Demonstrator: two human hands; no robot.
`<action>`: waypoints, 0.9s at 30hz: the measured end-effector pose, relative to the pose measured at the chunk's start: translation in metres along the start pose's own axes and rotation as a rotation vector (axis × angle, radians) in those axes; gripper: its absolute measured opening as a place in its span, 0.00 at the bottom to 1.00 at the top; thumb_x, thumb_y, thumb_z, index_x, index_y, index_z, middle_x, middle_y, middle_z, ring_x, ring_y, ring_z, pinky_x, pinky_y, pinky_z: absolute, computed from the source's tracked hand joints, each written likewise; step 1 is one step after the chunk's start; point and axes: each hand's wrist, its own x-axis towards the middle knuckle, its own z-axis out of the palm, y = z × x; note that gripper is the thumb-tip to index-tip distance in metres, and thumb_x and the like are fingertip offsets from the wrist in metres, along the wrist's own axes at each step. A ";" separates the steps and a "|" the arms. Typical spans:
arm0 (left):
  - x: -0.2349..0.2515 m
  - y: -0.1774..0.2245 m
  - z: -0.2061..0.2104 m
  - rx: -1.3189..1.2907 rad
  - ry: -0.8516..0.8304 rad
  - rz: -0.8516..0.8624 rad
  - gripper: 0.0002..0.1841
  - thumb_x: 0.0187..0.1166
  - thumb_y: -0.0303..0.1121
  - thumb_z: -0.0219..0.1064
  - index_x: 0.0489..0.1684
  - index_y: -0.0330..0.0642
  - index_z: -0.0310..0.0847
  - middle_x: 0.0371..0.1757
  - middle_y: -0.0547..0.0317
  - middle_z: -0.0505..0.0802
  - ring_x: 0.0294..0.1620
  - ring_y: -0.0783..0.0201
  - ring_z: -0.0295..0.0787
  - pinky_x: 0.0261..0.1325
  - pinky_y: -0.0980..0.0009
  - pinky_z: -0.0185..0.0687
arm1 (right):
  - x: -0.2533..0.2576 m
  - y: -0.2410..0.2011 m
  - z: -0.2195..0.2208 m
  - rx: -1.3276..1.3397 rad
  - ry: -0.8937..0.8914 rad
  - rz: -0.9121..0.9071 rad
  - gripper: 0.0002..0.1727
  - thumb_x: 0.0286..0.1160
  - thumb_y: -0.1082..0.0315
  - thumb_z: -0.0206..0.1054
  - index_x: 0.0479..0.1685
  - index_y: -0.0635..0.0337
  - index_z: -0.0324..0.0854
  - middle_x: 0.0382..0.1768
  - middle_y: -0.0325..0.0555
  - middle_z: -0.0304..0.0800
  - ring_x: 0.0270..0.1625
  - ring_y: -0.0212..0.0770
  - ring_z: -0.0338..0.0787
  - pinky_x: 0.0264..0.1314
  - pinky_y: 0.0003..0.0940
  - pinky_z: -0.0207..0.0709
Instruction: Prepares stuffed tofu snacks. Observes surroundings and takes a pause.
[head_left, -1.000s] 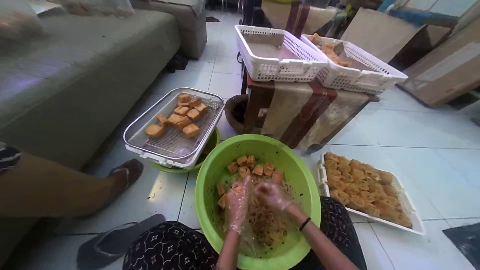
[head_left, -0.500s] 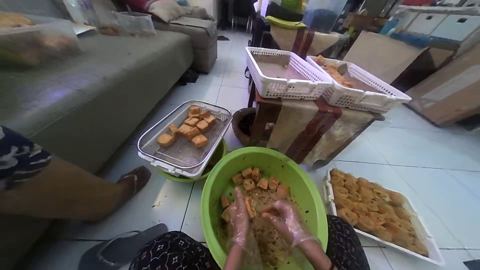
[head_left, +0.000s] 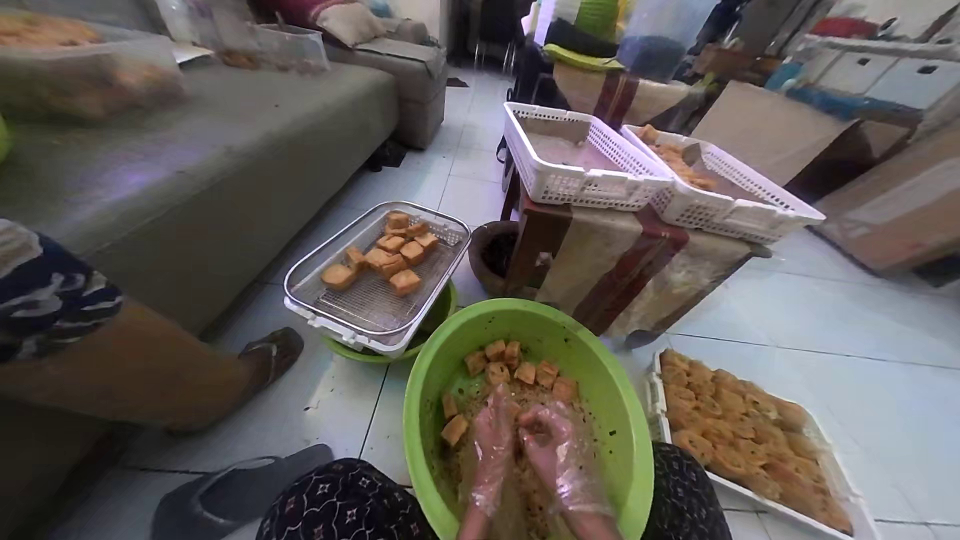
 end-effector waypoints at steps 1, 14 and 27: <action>0.001 -0.001 0.000 -0.031 -0.010 0.008 0.29 0.93 0.47 0.48 0.41 0.27 0.86 0.33 0.48 0.89 0.37 0.60 0.86 0.49 0.59 0.84 | -0.003 -0.005 -0.002 -0.087 0.012 -0.071 0.11 0.68 0.71 0.71 0.46 0.59 0.95 0.47 0.54 0.95 0.58 0.55 0.92 0.69 0.53 0.81; 0.008 0.001 -0.008 -0.069 0.083 -0.026 0.28 0.91 0.49 0.53 0.62 0.27 0.82 0.56 0.38 0.90 0.59 0.54 0.87 0.67 0.54 0.80 | 0.013 0.019 -0.014 0.328 -0.445 -0.126 0.46 0.66 0.70 0.75 0.90 0.62 0.59 0.86 0.54 0.68 0.82 0.47 0.77 0.81 0.44 0.77; 0.003 -0.006 -0.002 -0.098 0.071 0.090 0.26 0.94 0.44 0.45 0.56 0.30 0.84 0.46 0.48 0.92 0.46 0.61 0.88 0.55 0.61 0.84 | -0.007 0.009 0.016 0.307 0.023 -0.009 0.14 0.68 0.78 0.69 0.50 0.62 0.95 0.50 0.52 0.97 0.58 0.46 0.94 0.70 0.45 0.83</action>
